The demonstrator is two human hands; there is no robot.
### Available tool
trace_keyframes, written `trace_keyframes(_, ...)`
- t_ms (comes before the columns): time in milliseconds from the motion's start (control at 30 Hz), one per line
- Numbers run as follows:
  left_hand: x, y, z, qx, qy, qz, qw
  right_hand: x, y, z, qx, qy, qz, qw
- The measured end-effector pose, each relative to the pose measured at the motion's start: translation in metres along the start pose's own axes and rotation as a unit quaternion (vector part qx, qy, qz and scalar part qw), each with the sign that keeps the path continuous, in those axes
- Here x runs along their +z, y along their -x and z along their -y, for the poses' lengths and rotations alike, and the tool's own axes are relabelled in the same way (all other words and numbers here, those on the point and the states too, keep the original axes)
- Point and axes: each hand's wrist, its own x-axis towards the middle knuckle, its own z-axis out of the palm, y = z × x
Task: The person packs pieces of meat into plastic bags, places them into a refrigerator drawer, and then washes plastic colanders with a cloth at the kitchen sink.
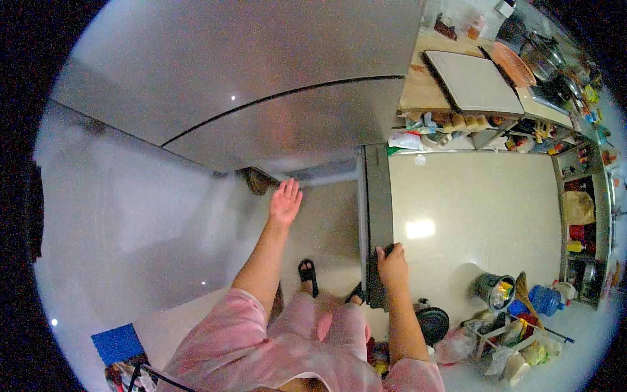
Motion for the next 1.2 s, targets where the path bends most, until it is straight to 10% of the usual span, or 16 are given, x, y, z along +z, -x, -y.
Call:
trace_keyframes(367, -0.038, -0.108, -0.067, 0.011, 0.000, 0.030, 0.999, 0.071, 0.027, 0.098, 0.077, -0.090, 0.001, 0.993)
trace_keyframes(667, -0.085, -0.185, -0.093, -0.031, 0.040, 0.345, 0.937, 0.107, 0.022, 0.144, 0.069, -0.113, -0.022, 0.991)
trace_keyframes(800, -0.042, -0.179, -0.097, -0.048, 0.050, 0.069, 0.995, 0.114, 0.019, 0.155, 0.088, -0.144, -0.021, 0.985)
trace_keyframes(1100, -0.038, -0.029, -0.109, -0.158, -0.454, 0.106, 0.870, 0.147, -0.010, 0.164, 0.105, -0.285, 0.034, 0.952)
trace_keyframes(1200, -0.035, -0.001, -0.112, -0.036, -0.601, 0.182, 0.778, 0.183, -0.034, 0.167, 0.100, -0.334, 0.043, 0.936)
